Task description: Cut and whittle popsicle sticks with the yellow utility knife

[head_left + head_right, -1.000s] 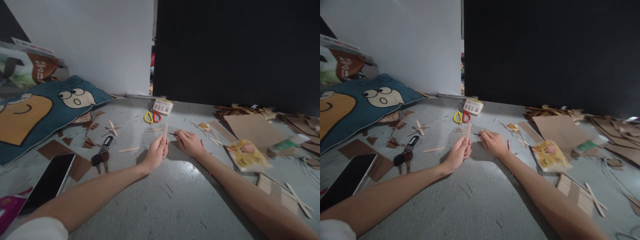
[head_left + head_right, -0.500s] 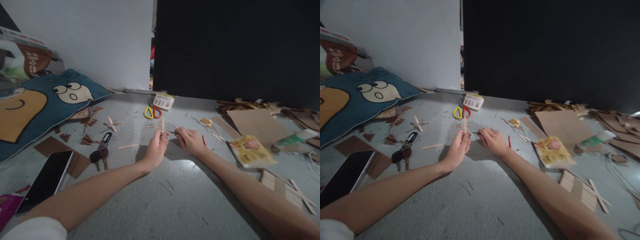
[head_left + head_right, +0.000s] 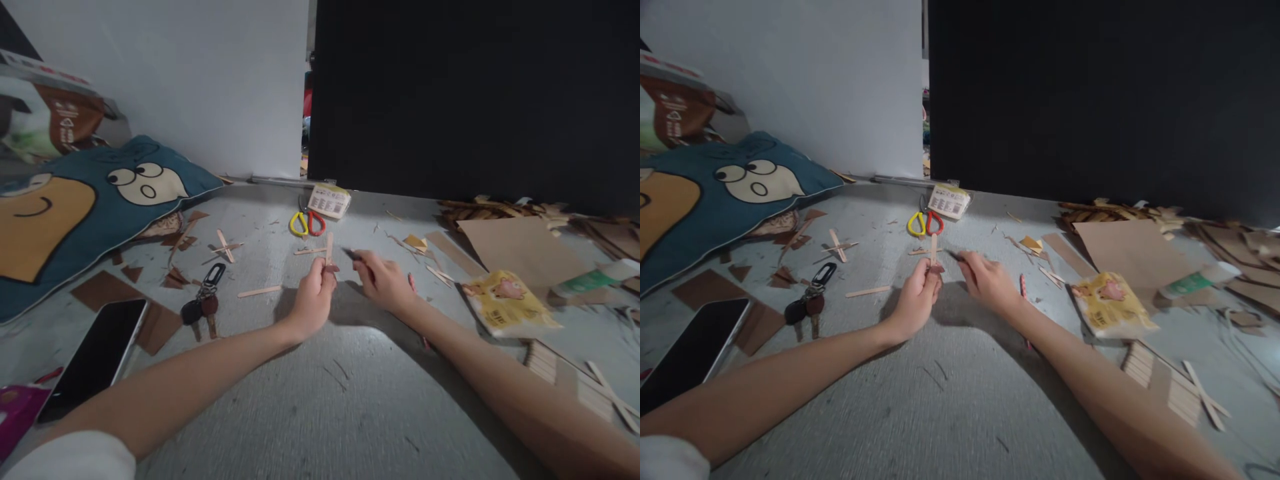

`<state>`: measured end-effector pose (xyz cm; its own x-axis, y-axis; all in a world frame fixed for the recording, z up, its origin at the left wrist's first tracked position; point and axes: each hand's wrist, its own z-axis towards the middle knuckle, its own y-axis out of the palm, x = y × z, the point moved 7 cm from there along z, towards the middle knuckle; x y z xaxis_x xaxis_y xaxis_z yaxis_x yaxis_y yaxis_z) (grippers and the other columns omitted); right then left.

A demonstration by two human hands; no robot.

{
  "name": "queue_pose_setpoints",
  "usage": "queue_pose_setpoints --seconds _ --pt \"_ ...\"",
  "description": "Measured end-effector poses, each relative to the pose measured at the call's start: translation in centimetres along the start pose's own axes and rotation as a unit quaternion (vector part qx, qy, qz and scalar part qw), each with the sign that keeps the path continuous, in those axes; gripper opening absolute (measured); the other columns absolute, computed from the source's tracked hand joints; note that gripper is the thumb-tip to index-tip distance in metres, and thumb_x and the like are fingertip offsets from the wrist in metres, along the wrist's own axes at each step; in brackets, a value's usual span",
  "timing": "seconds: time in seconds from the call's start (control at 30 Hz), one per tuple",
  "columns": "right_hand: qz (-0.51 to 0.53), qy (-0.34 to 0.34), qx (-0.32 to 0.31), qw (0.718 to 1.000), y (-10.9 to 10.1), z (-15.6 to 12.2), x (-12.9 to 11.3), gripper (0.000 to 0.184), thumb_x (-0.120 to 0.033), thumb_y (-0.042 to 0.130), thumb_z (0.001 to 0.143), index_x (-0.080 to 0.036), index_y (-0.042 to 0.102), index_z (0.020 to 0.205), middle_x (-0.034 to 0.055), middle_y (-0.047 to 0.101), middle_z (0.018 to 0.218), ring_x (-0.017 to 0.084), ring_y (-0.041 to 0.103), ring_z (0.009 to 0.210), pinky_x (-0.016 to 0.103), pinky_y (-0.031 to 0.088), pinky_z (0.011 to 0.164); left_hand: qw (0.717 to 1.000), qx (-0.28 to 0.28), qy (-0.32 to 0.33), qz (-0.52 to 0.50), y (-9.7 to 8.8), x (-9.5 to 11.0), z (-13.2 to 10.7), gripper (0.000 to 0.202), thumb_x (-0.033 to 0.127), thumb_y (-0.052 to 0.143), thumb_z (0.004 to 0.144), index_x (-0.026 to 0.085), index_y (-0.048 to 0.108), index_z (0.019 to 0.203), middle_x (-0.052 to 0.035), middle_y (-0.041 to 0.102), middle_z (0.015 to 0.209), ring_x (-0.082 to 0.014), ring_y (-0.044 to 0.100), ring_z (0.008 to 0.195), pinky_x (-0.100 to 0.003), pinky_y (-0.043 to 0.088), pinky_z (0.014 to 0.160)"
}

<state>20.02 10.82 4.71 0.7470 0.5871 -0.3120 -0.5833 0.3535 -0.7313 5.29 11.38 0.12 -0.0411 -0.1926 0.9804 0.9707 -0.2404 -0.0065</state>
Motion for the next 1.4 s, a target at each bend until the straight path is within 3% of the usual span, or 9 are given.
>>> queue_pose_setpoints --seconds 0.1,0.2,0.3,0.6,0.9,1.07,1.4 --pt "0.085 0.129 -0.015 0.988 -1.4 0.7 -1.4 0.029 -0.043 0.042 0.109 -0.022 0.059 0.099 0.0017 0.072 0.071 0.015 0.065 0.056 0.026 0.045 0.058 0.998 0.014 0.011 0.060 -0.4 0.3 -0.1 0.031 0.051 0.045 0.108 0.023 0.050 0.097 0.0041 0.049 0.069 -0.0131 0.043 0.058 -0.026 0.030 0.056" --pt "0.150 0.171 -0.092 0.969 -2.2 1.3 -4.0 0.033 -0.041 0.046 0.107 -0.023 0.054 0.081 0.0001 0.070 0.063 0.012 0.060 0.050 0.026 0.042 0.055 0.996 0.005 0.032 0.082 -0.3 0.6 -0.1 0.036 0.056 0.040 0.109 0.023 0.046 0.095 0.0045 0.047 0.069 -0.0136 0.041 0.058 -0.027 0.030 0.058" --pt "0.156 0.206 -0.167 0.952 -2.4 1.3 -5.4 0.034 -0.034 0.047 0.104 -0.023 0.054 0.073 -0.0012 0.066 0.058 0.011 0.055 0.042 0.026 0.036 0.049 0.996 0.000 0.043 0.083 -0.2 0.5 -0.1 0.040 0.060 0.038 0.108 0.024 0.042 0.091 0.0054 0.044 0.069 -0.0137 0.039 0.059 -0.028 0.029 0.058" --pt "0.119 0.195 -0.160 0.960 -2.2 1.1 -5.0 0.038 -0.028 0.049 0.101 -0.022 0.054 0.064 -0.0002 0.061 0.052 0.011 0.049 0.039 0.028 0.029 0.047 0.998 0.003 0.034 0.046 -0.1 -0.1 0.0 0.023 0.041 0.039 0.109 0.025 0.042 0.092 0.0043 0.046 0.074 -0.0132 0.042 0.061 -0.026 0.031 0.060" --pt "0.074 0.173 -0.160 0.969 -2.2 1.2 -5.1 0.040 -0.027 0.049 0.101 -0.023 0.052 0.062 0.0013 0.061 0.053 0.012 0.049 0.040 0.030 0.029 0.049 0.997 0.007 0.038 0.063 0.0 1.1 0.0 0.033 0.050 0.040 0.109 0.025 0.042 0.088 0.0059 0.042 0.066 -0.0131 0.038 0.054 -0.028 0.027 0.057" --pt "0.065 0.208 -0.176 0.960 -2.0 1.0 -4.7 0.040 -0.029 0.049 0.101 -0.022 0.054 0.063 0.0024 0.063 0.054 0.013 0.052 0.042 0.030 0.034 0.051 0.995 0.003 0.045 0.087 0.0 1.2 -0.2 0.031 0.048 0.040 0.109 0.025 0.043 0.089 0.0062 0.042 0.064 -0.0133 0.039 0.054 -0.029 0.026 0.057" --pt "0.249 0.265 -0.201 0.910 -1.6 1.1 -4.7 0.044 -0.039 0.053 0.100 -0.021 0.057 0.060 0.0005 0.065 0.050 0.010 0.055 0.036 0.021 0.038 0.038 0.994 0.013 0.048 0.094 -0.1 1.4 -0.2 0.029 0.043 0.040 0.109 0.025 0.043 0.087 0.0039 0.048 0.070 -0.0143 0.044 0.060 -0.029 0.030 0.061"
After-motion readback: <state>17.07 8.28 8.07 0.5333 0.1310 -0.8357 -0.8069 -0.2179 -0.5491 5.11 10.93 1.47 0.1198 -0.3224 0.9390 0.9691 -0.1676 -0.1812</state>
